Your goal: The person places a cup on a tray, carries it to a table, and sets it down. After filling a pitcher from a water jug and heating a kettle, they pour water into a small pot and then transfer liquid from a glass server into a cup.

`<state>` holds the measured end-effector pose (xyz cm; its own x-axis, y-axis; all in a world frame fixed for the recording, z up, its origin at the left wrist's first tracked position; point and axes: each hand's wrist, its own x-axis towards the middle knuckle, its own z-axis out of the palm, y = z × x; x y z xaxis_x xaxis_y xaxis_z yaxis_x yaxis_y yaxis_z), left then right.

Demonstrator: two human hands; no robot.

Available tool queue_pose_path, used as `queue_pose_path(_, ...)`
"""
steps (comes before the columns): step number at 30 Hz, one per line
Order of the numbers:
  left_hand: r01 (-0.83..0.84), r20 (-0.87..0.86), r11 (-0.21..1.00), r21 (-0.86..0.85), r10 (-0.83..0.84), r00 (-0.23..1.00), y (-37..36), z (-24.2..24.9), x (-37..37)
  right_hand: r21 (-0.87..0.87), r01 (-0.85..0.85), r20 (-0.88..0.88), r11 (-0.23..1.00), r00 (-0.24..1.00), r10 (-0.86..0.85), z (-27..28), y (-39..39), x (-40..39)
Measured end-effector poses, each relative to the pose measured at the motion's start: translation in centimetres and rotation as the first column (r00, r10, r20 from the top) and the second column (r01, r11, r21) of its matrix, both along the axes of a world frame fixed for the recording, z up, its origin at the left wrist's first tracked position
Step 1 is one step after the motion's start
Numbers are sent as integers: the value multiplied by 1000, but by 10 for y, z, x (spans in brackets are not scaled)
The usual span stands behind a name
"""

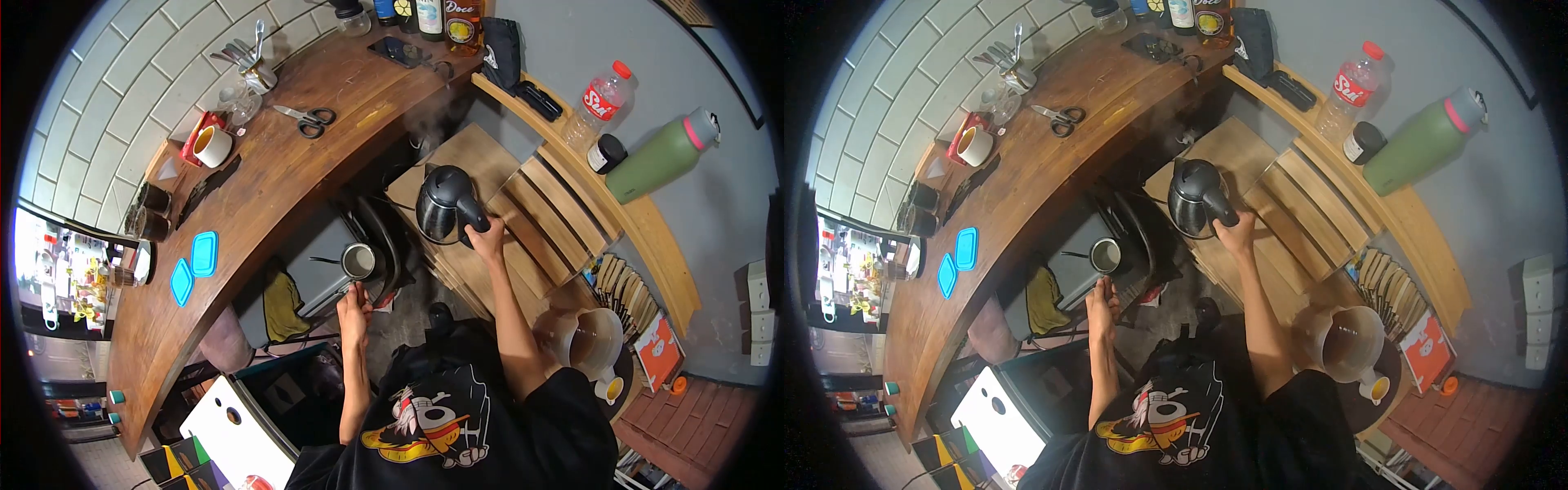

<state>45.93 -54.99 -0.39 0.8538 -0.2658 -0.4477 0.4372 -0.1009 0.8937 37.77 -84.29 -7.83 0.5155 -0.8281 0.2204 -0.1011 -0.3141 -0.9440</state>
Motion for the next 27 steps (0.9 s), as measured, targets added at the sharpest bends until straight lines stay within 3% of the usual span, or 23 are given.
queue_pose_path(7, 71, -33, 997, 3, -71, 997, 0, 11, -2, 23, 20, -48, 1000, 999, -19, 3, 5, 2)
queue_pose_path(13, 4, -10, 1000, 15, -4, 1000, 3, 9, -4, 136, 111, 97, 985, 987, -125, 17, 13, -2)
queue_pose_path(17, -14, 12, 999, -41, 15, 1000, 9, 2, -4, 50, 49, 58, 998, 997, -52, 36, 8, -15)
queue_pose_path(20, -19, -5, 999, -47, 19, 1000, 18, 4, -6, 110, 40, 8, 993, 999, -41, 52, 6, -25)
queue_pose_path(24, -35, -42, 999, -40, 34, 999, 30, 2, -9, 13, 31, 57, 999, 998, -32, 76, 12, -36)
queue_pose_path(25, -49, -41, 998, -46, 47, 998, 33, 3, -9, 153, -61, 163, 986, 986, 36, 83, 15, -36)
queue_pose_path(27, -25, -5, 1000, 11, 25, 1000, 43, 7, -12, 160, -95, 142, 983, 987, 72, 99, 23, -42)
